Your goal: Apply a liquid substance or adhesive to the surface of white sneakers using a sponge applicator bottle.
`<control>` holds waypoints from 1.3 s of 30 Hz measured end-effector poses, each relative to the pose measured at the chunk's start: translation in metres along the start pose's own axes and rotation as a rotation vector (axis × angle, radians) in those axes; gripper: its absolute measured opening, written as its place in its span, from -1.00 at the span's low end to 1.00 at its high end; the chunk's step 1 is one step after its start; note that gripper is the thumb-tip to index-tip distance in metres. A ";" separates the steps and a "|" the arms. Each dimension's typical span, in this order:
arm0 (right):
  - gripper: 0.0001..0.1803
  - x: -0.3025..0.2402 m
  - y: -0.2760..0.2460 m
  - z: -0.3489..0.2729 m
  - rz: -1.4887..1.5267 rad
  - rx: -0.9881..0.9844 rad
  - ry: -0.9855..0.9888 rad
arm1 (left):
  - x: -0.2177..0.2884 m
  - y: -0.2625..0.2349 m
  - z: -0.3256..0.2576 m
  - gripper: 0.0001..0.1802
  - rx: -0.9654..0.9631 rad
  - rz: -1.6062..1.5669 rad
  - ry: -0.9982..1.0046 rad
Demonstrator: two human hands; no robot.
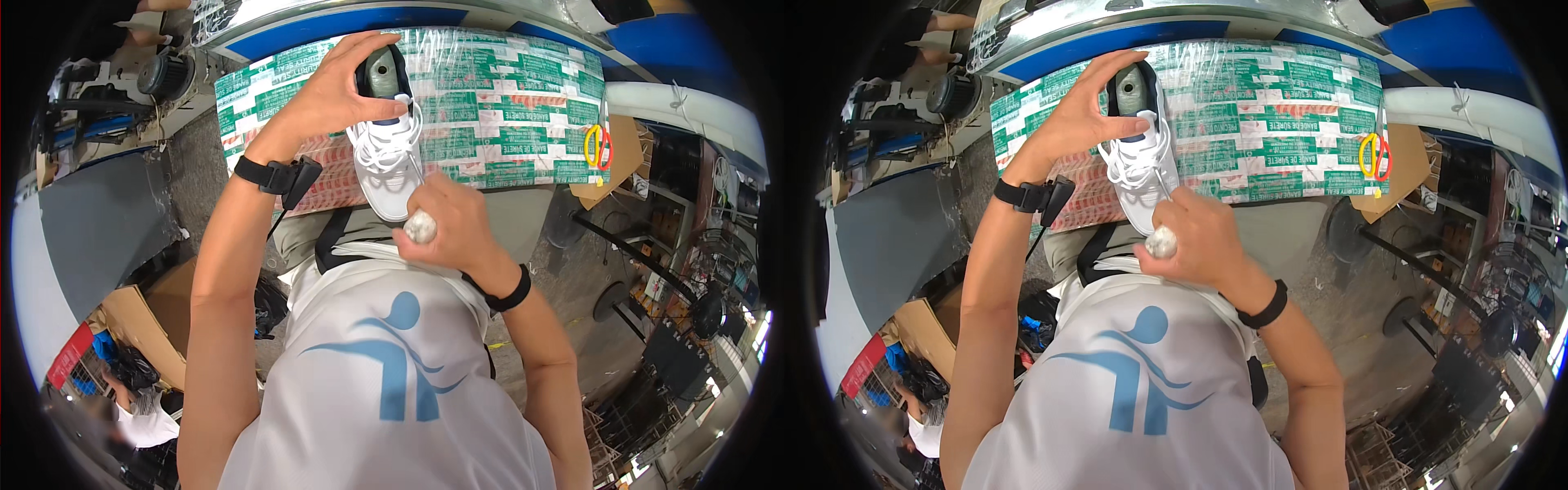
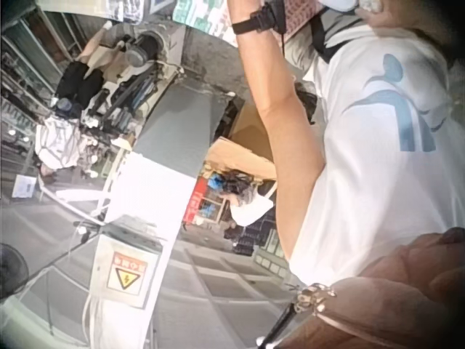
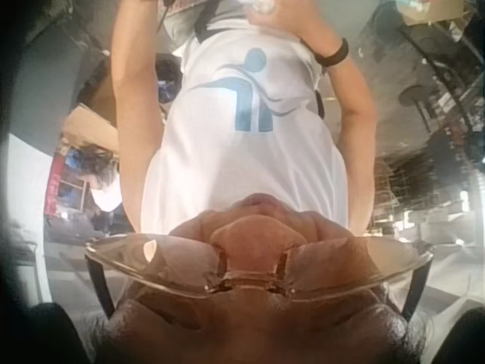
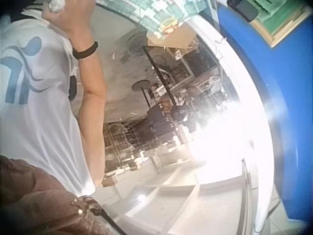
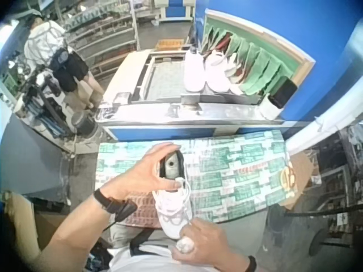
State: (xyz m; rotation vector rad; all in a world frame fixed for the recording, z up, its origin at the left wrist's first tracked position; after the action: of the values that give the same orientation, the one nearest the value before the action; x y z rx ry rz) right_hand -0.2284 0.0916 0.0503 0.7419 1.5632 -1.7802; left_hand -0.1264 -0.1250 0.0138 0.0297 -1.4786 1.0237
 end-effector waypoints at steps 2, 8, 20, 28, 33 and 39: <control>-0.55 0.007 -0.004 0.006 -0.063 0.076 0.022 | 0.002 0.001 0.005 0.06 -0.008 -0.008 0.006; -0.58 0.010 -0.002 0.008 -0.116 0.021 0.008 | 0.001 0.003 0.004 0.11 0.005 -0.002 -0.004; -0.44 0.034 0.007 0.002 0.147 0.189 0.246 | -0.042 -0.031 -0.048 0.50 0.139 -0.693 -0.200; -0.09 0.020 0.053 0.027 0.235 -0.021 0.315 | -0.021 0.032 -0.134 -0.36 0.606 -0.934 -0.579; -0.22 0.041 0.021 0.060 0.050 0.002 0.158 | -0.024 -0.021 -0.112 -0.37 0.680 -0.850 -0.701; -0.40 0.154 -0.035 0.044 -0.264 0.291 0.213 | 0.004 -0.196 0.028 -0.13 0.426 0.290 -0.162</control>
State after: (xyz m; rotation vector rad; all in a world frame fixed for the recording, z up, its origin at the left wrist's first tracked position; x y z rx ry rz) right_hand -0.3527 0.0350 -0.0409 0.9216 1.6167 -2.2166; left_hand -0.0375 -0.2580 0.1315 0.2115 -1.4093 1.5922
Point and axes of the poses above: each hand's wrist, its own z-axis towards the middle knuckle, its own y-axis out of the palm, x = y × z, the point moved 8 cm from there along z, towards the middle knuckle, and after that the axes turned 8 degrees about y, right-handed, at the moved point
